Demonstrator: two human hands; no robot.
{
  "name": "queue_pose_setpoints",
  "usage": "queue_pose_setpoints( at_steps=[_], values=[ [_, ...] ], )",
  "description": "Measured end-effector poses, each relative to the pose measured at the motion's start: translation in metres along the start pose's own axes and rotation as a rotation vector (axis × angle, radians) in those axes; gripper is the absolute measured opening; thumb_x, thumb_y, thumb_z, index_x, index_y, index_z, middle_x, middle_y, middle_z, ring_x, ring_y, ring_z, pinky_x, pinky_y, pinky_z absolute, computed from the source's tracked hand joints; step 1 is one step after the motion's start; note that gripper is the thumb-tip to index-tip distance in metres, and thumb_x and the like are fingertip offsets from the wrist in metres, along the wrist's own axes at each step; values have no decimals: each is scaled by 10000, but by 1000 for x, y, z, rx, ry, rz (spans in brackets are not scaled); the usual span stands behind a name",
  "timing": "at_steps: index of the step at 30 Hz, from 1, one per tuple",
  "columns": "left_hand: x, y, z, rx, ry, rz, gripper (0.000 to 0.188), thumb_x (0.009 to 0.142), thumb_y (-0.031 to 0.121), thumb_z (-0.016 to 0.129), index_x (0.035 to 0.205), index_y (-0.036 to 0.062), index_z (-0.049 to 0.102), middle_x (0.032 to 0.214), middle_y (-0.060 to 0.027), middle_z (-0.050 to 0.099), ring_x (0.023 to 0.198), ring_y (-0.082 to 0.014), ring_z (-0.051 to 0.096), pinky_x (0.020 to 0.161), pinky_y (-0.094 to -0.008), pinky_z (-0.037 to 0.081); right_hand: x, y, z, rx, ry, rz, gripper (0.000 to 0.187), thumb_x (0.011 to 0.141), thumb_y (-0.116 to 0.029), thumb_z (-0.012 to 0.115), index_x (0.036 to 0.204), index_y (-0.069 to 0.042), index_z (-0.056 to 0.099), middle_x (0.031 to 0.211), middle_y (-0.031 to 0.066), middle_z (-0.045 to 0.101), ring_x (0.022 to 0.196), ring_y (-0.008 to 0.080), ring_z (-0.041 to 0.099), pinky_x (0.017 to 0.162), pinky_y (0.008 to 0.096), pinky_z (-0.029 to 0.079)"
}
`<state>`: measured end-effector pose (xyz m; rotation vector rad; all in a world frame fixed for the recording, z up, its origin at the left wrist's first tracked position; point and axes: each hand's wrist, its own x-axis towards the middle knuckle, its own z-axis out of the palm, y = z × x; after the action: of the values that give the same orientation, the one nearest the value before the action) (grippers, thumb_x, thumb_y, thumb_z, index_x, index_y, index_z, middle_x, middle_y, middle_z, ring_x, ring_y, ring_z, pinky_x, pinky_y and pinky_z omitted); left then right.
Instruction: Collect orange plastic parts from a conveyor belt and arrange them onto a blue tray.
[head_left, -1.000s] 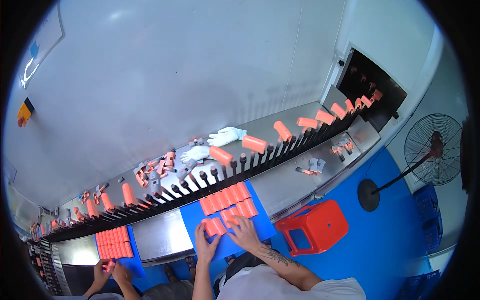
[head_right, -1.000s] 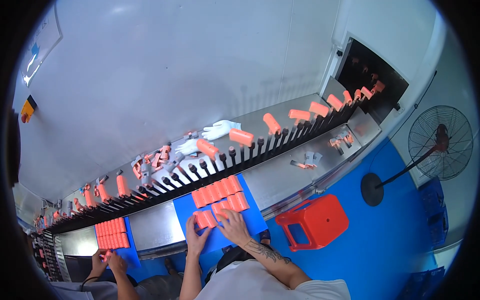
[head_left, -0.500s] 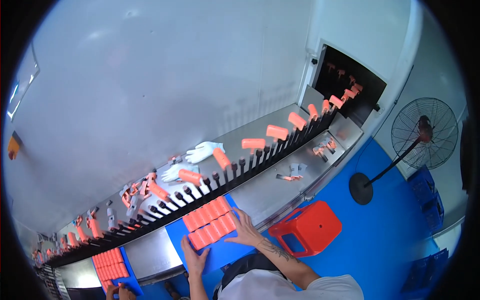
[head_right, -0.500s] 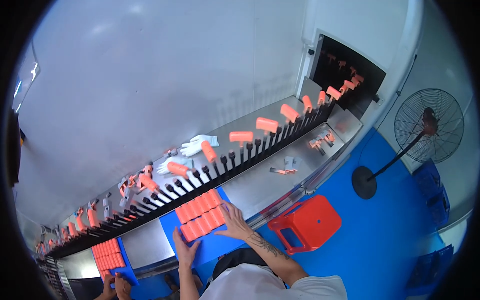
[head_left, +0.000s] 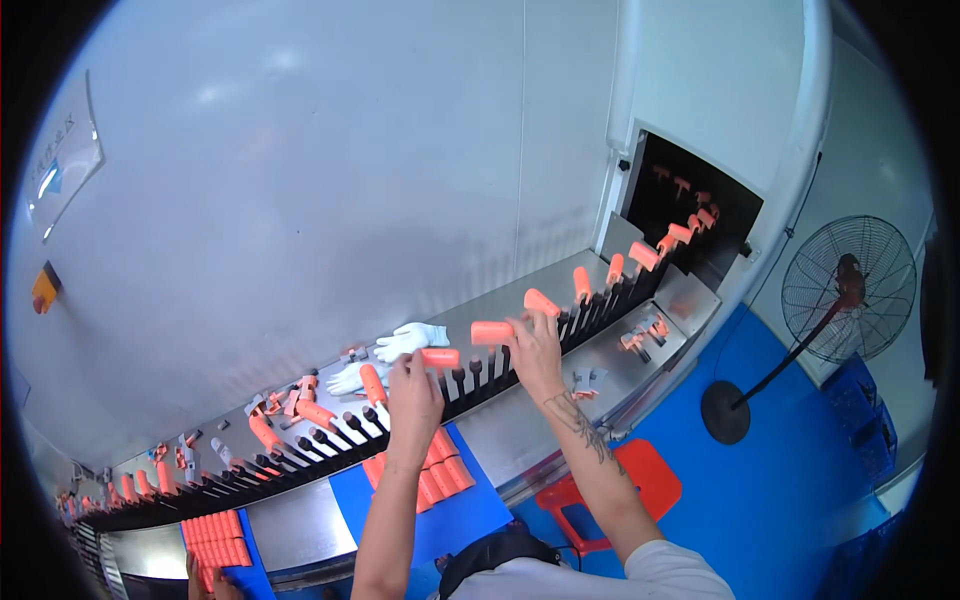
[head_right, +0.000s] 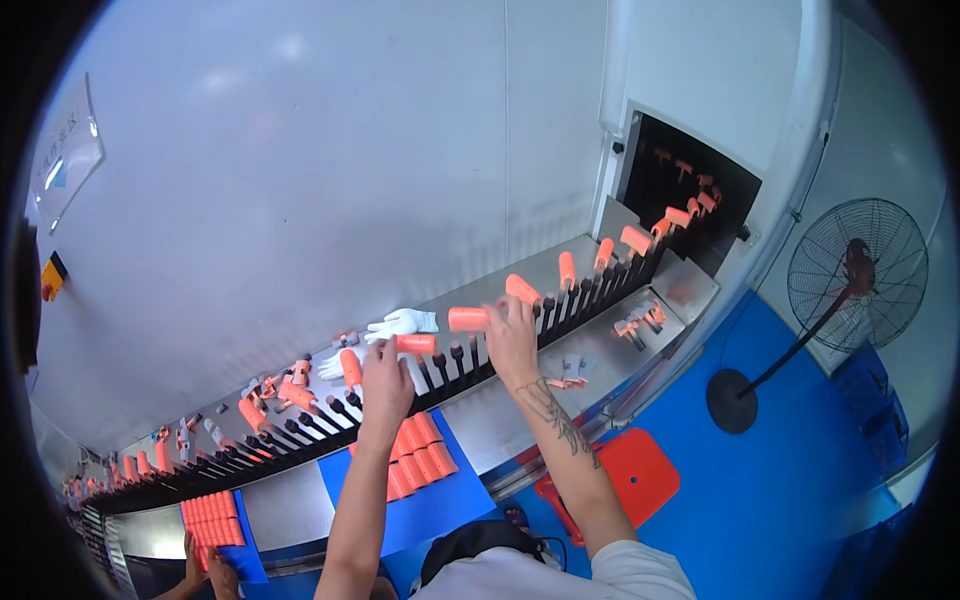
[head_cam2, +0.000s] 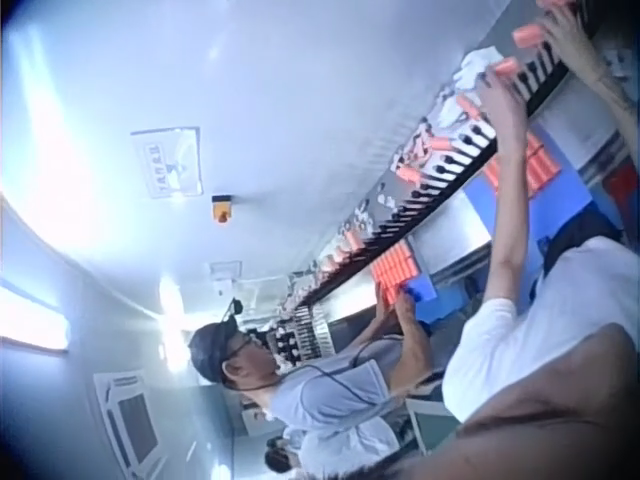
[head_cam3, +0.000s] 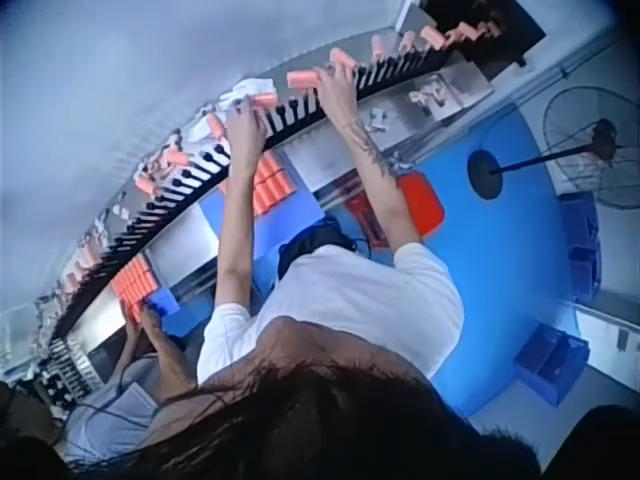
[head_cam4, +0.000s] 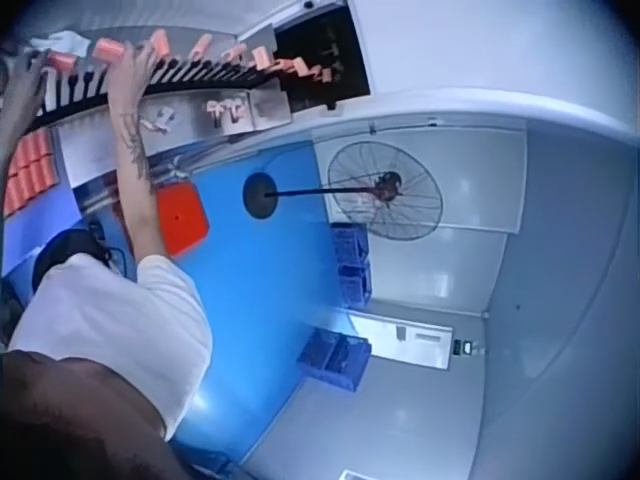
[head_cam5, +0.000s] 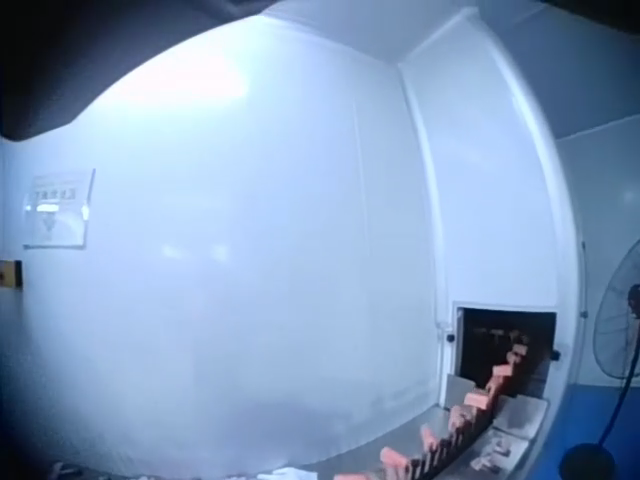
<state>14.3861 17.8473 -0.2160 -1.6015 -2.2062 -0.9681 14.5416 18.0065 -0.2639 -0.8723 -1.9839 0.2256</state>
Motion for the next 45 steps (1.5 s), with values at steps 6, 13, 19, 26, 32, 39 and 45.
queue_pose_setpoints(
  at_steps=[6, 13, 19, 26, 32, 39, 45],
  values=[
    [36, -14, -8, 196, -337, 129, 311, 799, 90, 694, 1098, 18, 648, 1157, -201, 636, 1134, -361, 581, 910, -448, 511, 17, -11, -4, 431, -333, 153, 313, 875, -266, 690, 1038, 1, 677, 1019, 205, 691, 968, 393, 654, 858, 488, 502],
    [41, 6, 4, 417, -260, -50, 256, 811, 269, 744, 851, 23, 689, 787, -202, 693, 767, -388, 681, 698, -485, 544, 49, -12, 3, 126, -421, 18, 238, 781, -163, 718, 871, 54, 678, 825, 231, 687, 814, 409, 676, 755, 495, 535],
    [12, 17, -39, -366, 87, -441, 250, 898, 203, 691, 958, -34, 742, 671, -29, 671, 628, -87, 639, 561, -256, 485, 28, 80, -28, 1116, -419, 619, 254, 899, -89, 701, 1108, 56, 689, 942, 68, 727, 802, 130, 692, 692, 274, 564],
    [-151, 73, 91, 93, -587, 336, 307, 794, 149, 677, 1097, 110, 709, 1213, -115, 648, 1171, -285, 580, 1016, -422, 443, -197, 108, -53, 494, -468, 445, 386, 807, -157, 749, 1154, -11, 661, 1008, 177, 711, 935, 349, 693, 811, 401, 554],
    [-157, 108, 167, 113, -504, 332, 383, 758, 110, 645, 1134, 132, 712, 1242, -148, 569, 1143, -339, 536, 986, -463, 429, -226, 126, -82, 302, -341, 386, 351, 817, -165, 750, 1121, -19, 653, 1108, 130, 648, 1000, 343, 627, 876, 416, 523],
    [-159, 150, 208, 19, -470, 306, 446, 736, 73, 648, 1176, 129, 696, 1172, -124, 607, 1072, -318, 576, 953, -458, 433, -228, 180, -100, 359, -373, 365, 337, 867, -199, 718, 1132, -4, 648, 1136, 152, 650, 1023, 341, 641, 894, 415, 517],
    [-137, 193, 239, -40, -330, 122, 444, 717, 14, 662, 1150, 106, 701, 1144, -128, 605, 1047, -321, 574, 931, -444, 443, -184, 245, -112, 383, -384, 245, 329, 881, -239, 710, 1105, 0, 673, 1154, 163, 664, 1061, 355, 636, 921, 420, 510]
  ],
)
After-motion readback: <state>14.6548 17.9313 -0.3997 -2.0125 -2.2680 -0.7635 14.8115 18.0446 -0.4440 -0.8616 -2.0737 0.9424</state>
